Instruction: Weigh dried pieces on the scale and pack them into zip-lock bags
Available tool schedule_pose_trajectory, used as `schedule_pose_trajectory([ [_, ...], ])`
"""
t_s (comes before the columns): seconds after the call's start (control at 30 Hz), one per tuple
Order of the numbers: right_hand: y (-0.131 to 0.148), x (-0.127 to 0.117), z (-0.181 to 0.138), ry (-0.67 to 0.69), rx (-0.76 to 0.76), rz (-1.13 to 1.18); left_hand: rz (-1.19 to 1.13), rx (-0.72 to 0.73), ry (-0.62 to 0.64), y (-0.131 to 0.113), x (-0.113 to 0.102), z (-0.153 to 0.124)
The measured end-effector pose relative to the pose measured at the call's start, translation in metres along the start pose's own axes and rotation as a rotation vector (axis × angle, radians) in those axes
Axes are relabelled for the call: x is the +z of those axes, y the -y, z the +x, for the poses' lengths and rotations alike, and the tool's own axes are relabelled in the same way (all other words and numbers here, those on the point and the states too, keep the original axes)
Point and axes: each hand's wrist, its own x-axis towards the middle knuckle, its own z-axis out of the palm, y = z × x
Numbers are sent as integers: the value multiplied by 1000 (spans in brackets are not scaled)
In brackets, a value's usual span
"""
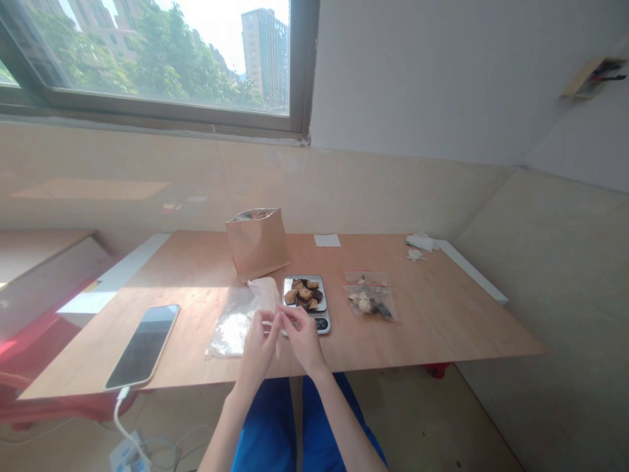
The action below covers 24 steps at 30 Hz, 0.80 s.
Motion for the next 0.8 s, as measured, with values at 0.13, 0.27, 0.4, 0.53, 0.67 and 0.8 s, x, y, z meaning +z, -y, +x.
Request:
schedule_pose_trajectory([
  [0.13, 0, 3, 0, 29, 25, 56, -5, 24, -36, 1, 4, -2],
  [0.27, -2, 0, 3, -3, -3, -6, 91, 74, -89, -1, -2, -3],
  [0.4, -7, -17, 14, -274, 27, -43, 142, -17, -228, -7, -19, -1],
  [0.53, -7, -34, 26, -338, 67, -15, 155, -48, -352, -18, -33, 2],
  [0.67, -3, -42, 30, -166, -5, -33, 213, -5, -372, -32, -34, 7],
  [0.8, -7, -53, 29, -104, -149, -264, 247, -26, -270, -39, -34, 15],
])
